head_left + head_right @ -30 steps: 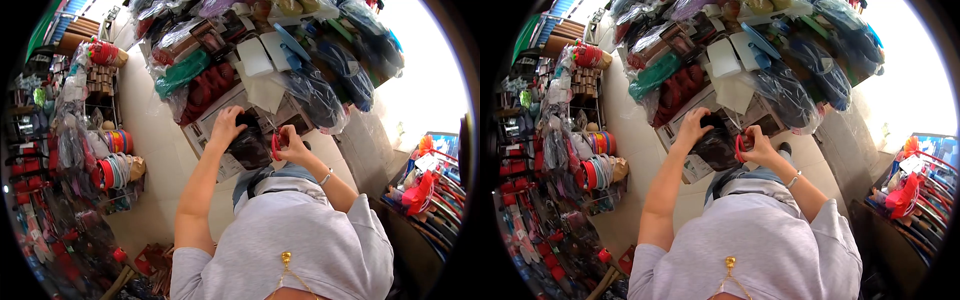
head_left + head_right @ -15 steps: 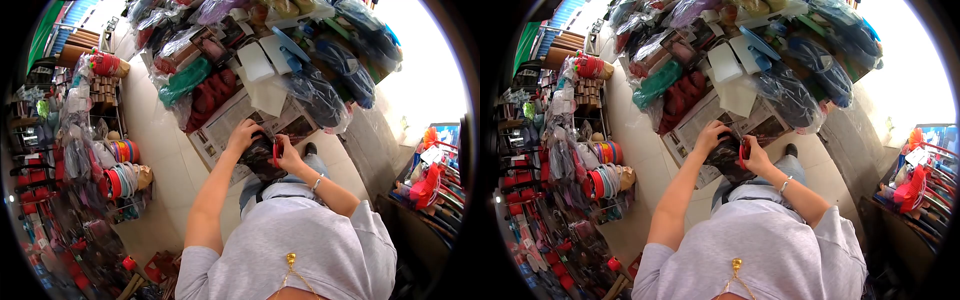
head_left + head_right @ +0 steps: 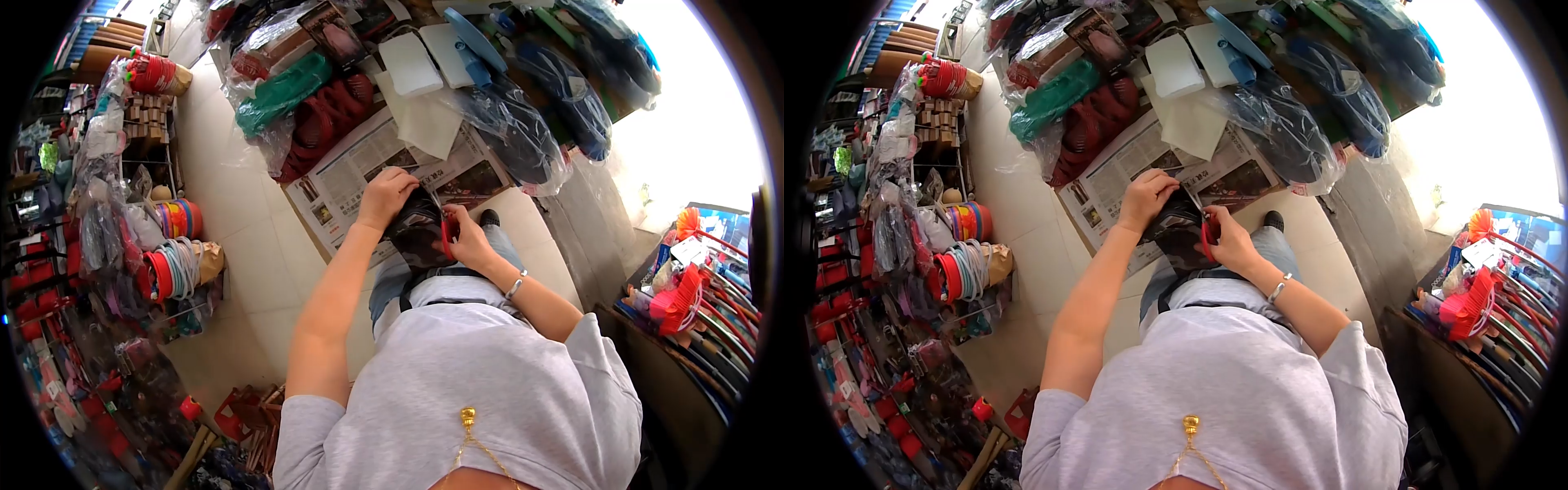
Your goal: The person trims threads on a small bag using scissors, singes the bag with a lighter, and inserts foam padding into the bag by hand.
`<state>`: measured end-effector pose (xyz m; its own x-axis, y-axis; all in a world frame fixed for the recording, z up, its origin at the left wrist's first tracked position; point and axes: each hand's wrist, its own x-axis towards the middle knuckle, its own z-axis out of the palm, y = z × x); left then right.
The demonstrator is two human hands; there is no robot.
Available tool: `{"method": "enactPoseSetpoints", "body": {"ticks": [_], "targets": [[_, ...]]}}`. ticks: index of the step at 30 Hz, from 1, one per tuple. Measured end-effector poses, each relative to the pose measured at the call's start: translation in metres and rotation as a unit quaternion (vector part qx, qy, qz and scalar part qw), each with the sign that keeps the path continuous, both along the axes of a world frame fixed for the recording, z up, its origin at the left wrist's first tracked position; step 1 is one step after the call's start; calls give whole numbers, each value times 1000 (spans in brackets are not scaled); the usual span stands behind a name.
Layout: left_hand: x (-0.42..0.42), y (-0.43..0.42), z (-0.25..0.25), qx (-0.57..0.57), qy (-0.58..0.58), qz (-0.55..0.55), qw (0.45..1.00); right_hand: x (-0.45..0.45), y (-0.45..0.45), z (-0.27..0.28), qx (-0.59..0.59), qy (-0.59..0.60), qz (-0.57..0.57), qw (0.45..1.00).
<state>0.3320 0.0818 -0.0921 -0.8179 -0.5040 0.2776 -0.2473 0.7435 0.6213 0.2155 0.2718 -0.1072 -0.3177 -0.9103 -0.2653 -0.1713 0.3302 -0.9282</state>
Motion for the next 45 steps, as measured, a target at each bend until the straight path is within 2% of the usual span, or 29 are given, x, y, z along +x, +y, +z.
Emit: {"method": "enactPoseSetpoints", "body": {"ticks": [4,6,8,10,12,14,20,30,32,38,45], "targets": [[3,8,6,44,29,46,998,-9,8,5,-9,0,4,1000],[7,12,9,97,19,109,989,-22,10,6,-38,74,-2,997],[11,15,5,97,28,112,989,-36,11,3,-19,98,5,995],[13,17,3,96,37,116,988,-46,9,9,-100,285,44,952],[14,20,3,92,46,119,988,-53,6,20,-94,304,72,945],[15,21,5,89,43,115,989,-56,2,26,-121,378,117,910],[16,26,10,94,33,115,988,-63,-8,26,-156,483,133,851],[15,26,9,93,32,120,988,-66,-25,32,-158,520,142,827],[15,27,10,97,29,123,987,-67,-28,31,-170,562,138,797],[15,26,10,93,29,123,988,-71,-34,31,-178,593,153,770],[15,25,9,97,29,121,987,-72,-35,27,-171,580,152,782]]}}
